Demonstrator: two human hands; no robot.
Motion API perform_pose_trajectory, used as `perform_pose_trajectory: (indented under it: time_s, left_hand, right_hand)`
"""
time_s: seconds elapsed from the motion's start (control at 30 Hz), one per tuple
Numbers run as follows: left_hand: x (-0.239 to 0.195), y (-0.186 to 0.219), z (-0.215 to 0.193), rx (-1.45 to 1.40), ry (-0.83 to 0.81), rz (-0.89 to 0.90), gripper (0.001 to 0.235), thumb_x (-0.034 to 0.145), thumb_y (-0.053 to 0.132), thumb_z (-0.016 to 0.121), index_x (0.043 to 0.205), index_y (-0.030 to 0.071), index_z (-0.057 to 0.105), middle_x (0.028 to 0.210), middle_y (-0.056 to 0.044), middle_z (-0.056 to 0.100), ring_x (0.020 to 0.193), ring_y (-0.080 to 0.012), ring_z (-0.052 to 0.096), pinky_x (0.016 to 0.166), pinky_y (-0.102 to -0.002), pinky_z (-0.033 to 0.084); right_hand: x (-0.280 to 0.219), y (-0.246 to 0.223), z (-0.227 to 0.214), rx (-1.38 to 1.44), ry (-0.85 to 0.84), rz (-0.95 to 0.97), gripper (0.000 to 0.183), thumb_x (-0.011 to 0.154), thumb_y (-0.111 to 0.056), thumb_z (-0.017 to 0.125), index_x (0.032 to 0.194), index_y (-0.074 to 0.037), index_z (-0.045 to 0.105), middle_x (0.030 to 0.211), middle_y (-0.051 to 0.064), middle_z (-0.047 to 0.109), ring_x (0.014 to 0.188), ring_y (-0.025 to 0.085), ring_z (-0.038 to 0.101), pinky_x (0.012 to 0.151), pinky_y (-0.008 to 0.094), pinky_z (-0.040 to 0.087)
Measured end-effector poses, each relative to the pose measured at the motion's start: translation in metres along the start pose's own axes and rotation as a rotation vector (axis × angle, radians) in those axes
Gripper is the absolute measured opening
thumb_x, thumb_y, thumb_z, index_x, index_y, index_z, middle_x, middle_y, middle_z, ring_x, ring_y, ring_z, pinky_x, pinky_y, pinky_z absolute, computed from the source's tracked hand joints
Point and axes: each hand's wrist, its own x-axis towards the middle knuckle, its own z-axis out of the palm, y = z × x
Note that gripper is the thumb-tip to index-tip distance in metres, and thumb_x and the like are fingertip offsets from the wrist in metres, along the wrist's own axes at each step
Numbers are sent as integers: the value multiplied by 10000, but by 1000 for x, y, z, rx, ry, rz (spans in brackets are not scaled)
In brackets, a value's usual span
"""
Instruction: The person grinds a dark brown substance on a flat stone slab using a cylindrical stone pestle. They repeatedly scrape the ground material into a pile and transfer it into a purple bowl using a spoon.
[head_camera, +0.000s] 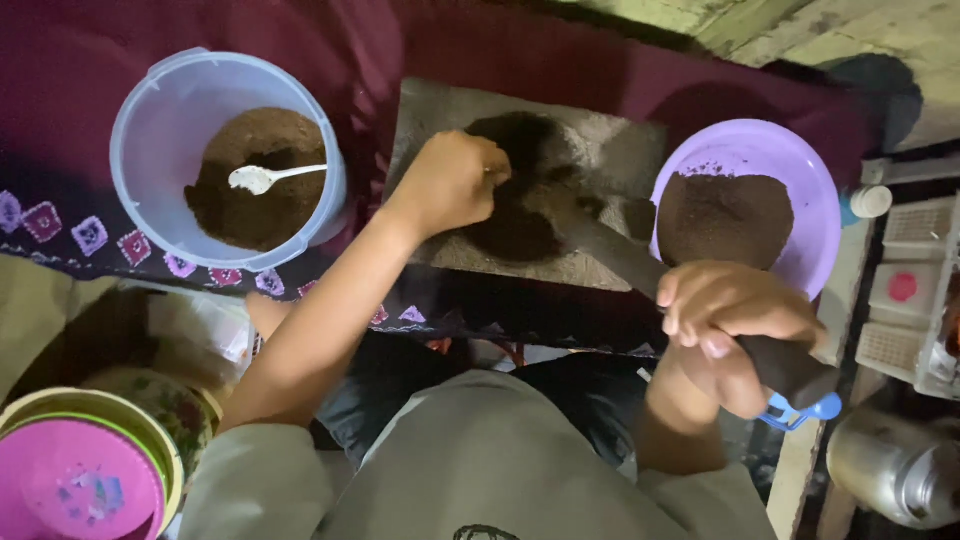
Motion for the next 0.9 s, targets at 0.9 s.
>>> perform_pose_trajectory:
  time_s: [0.9]
  left_hand:
    - [12, 0, -6, -115, 267, -216, 111, 920, 26, 668, 936, 8, 776, 733, -163, 739, 702, -385, 735, 585, -407, 571]
  right_hand:
    - [13, 116, 21, 428, 238, -46, 171, 751, 34, 540, 651, -79, 460, 444, 87, 476, 387, 201, 487, 420, 302, 437]
